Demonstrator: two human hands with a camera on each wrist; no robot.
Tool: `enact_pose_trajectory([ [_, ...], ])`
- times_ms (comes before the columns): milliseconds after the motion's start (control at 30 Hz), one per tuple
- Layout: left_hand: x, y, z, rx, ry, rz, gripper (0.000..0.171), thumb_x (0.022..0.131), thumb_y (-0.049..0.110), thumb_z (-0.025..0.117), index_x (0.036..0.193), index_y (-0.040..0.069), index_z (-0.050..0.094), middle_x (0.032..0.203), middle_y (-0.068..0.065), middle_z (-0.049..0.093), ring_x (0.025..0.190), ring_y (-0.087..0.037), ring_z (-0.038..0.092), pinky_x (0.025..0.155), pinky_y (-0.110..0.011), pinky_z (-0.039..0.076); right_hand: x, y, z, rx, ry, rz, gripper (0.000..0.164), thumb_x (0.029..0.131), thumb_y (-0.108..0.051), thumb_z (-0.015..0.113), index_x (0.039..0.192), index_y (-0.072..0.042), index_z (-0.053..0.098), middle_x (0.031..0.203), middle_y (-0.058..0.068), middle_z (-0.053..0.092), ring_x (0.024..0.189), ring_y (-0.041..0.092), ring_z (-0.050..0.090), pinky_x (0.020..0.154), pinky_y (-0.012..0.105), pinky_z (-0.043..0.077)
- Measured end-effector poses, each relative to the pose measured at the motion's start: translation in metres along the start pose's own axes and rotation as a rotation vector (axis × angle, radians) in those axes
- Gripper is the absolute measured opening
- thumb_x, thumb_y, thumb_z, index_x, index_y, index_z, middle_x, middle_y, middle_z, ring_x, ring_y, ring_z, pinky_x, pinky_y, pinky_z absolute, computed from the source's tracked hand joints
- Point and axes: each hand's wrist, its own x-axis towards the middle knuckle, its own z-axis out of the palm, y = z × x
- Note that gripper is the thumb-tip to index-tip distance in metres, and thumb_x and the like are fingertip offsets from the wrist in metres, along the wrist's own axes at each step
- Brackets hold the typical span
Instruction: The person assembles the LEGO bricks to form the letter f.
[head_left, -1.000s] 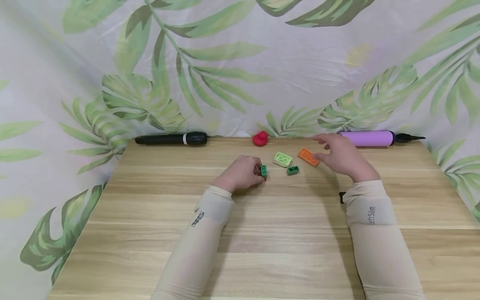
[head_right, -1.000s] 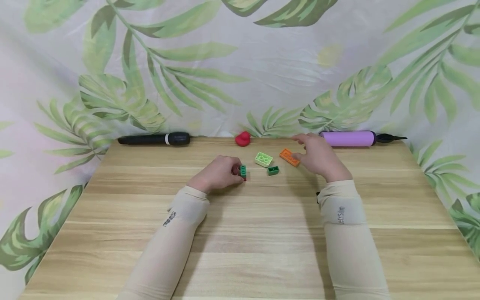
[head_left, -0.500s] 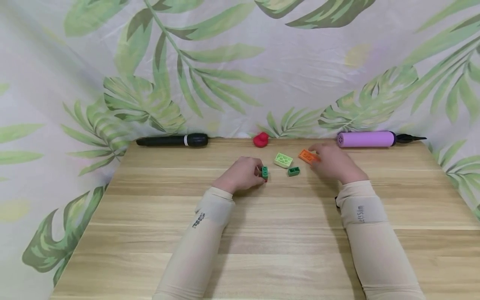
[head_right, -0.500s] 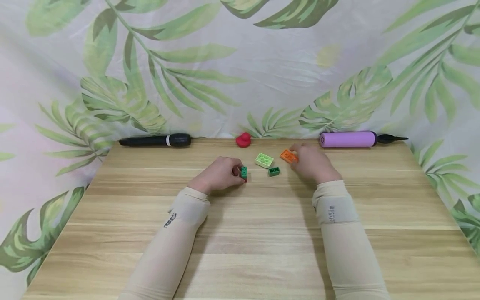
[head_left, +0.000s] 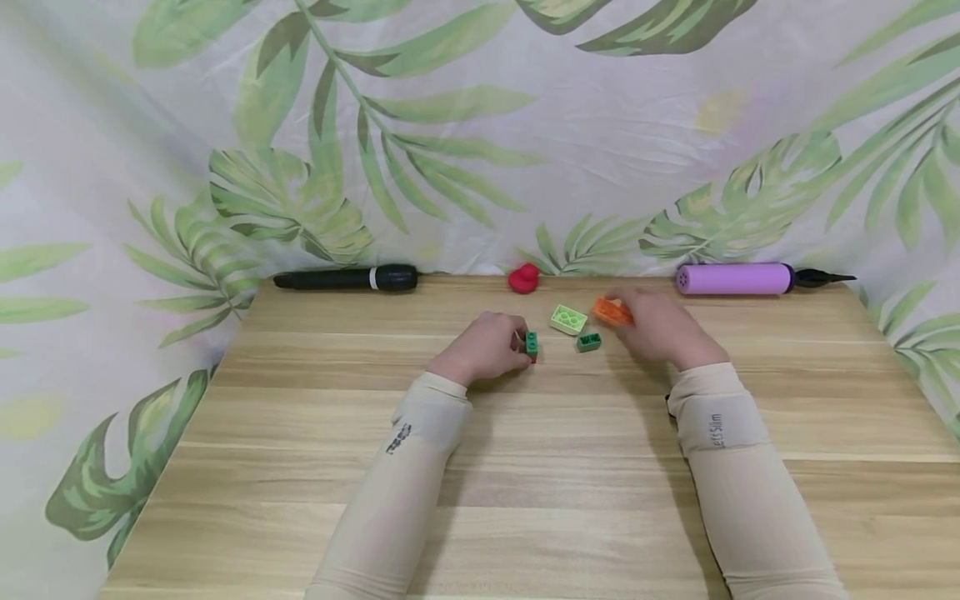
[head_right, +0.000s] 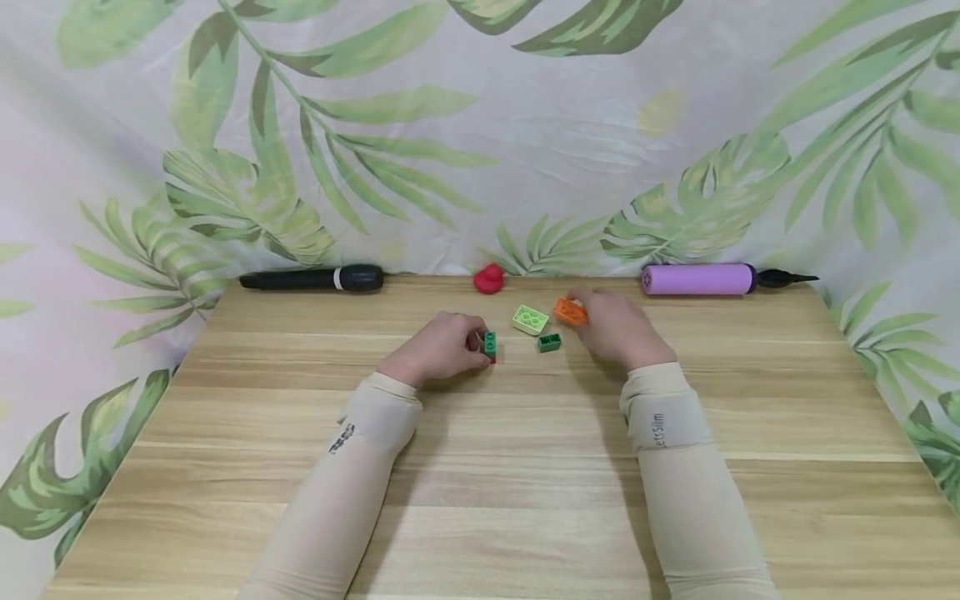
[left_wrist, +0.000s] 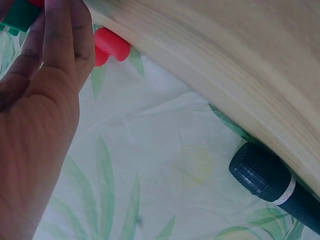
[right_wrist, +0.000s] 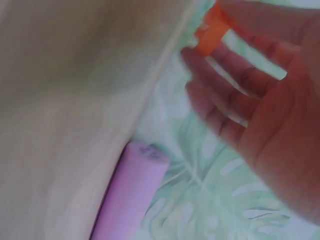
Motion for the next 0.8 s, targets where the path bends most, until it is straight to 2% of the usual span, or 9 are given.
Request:
enact_pose_trajectory([
  [133, 0.0, 0.0, -0.001, 0.002, -0.001, 0.002, 0.031, 0.096, 0.023, 0.08, 0.12, 0.005, 0.071, 0.092, -0.004, 0.07, 0.09, -0.019, 0.063, 0.087, -0.035, 0.053, 0.001, -0.016, -0.004, 0.242, 0.028, -0.106, 0.052, 0.107, -0.02, 0.062, 0.155, -0.007, 0.046, 0.134, 0.024, 0.066, 0.118, 0.039, 0.066, 0.1, 0.057, 0.053],
  [233, 0.0, 0.0, -0.001, 0.008, 0.001, 0.004, 0.032, 0.096, 0.023, 0.08, 0.12, 0.005, 0.071, 0.091, -0.003, 0.069, 0.089, -0.019, 0.063, 0.087, -0.035, 0.053, 0.0, -0.032, -0.005, 0.407, 0.038, -0.172, 0.044, 0.11, -0.018, 0.056, 0.151, -0.005, 0.046, 0.127, 0.023, 0.067, 0.109, 0.034, 0.069, 0.092, 0.047, 0.056],
  [333, 0.001, 0.0, -0.001, 0.011, 0.003, 0.004, 0.033, 0.096, 0.023, 0.08, 0.121, 0.005, 0.07, 0.091, -0.003, 0.069, 0.089, -0.019, 0.063, 0.088, -0.036, 0.053, -0.002, -0.045, -0.004, 0.498, 0.036, -0.207, 0.035, 0.113, -0.016, 0.05, 0.146, -0.005, 0.05, 0.117, 0.023, 0.069, 0.099, 0.032, 0.07, 0.085, 0.041, 0.059],
  [467, 0.001, -0.002, 0.001, 0.009, 0.002, 0.003, 0.035, 0.096, 0.024, 0.08, 0.123, 0.005, 0.07, 0.092, -0.004, 0.07, 0.089, -0.019, 0.063, 0.087, -0.036, 0.054, -0.002, -0.058, 0.002, 0.526, 0.019, -0.225, 0.034, 0.114, -0.011, 0.041, 0.147, -0.01, 0.052, 0.102, 0.02, 0.071, 0.089, 0.033, 0.071, 0.076, 0.038, 0.059],
  [533, 0.001, -0.002, 0.001, 0.009, 0.003, 0.004, 0.034, 0.096, 0.025, 0.08, 0.122, 0.005, 0.07, 0.092, -0.005, 0.07, 0.089, -0.019, 0.064, 0.087, -0.036, 0.054, -0.001, -0.06, 0.005, 0.539, 0.011, -0.23, 0.037, 0.113, -0.006, 0.038, 0.147, -0.011, 0.053, 0.103, 0.021, 0.07, 0.087, 0.036, 0.071, 0.075, 0.04, 0.059],
  [667, 0.001, -0.003, 0.001, 0.009, 0.004, 0.014, 0.031, 0.096, 0.025, 0.08, 0.119, 0.006, 0.071, 0.092, -0.005, 0.07, 0.089, -0.02, 0.064, 0.088, -0.036, 0.053, 0.001, -0.058, 0.009, 0.565, 0.039, -0.214, 0.037, 0.114, -0.003, 0.036, 0.142, -0.01, 0.06, 0.121, 0.02, 0.068, 0.088, 0.033, 0.07, 0.077, 0.044, 0.06],
  [800, 0.002, -0.002, 0.0, 0.002, 0.004, 0.02, 0.03, 0.096, 0.024, 0.08, 0.119, 0.006, 0.071, 0.091, -0.005, 0.07, 0.09, -0.02, 0.063, 0.089, -0.037, 0.053, 0.0, -0.055, 0.006, 0.687, 0.093, -0.181, 0.035, 0.114, -0.005, 0.038, 0.139, -0.011, 0.063, 0.135, 0.015, 0.064, 0.084, 0.029, 0.068, 0.079, 0.05, 0.061],
])
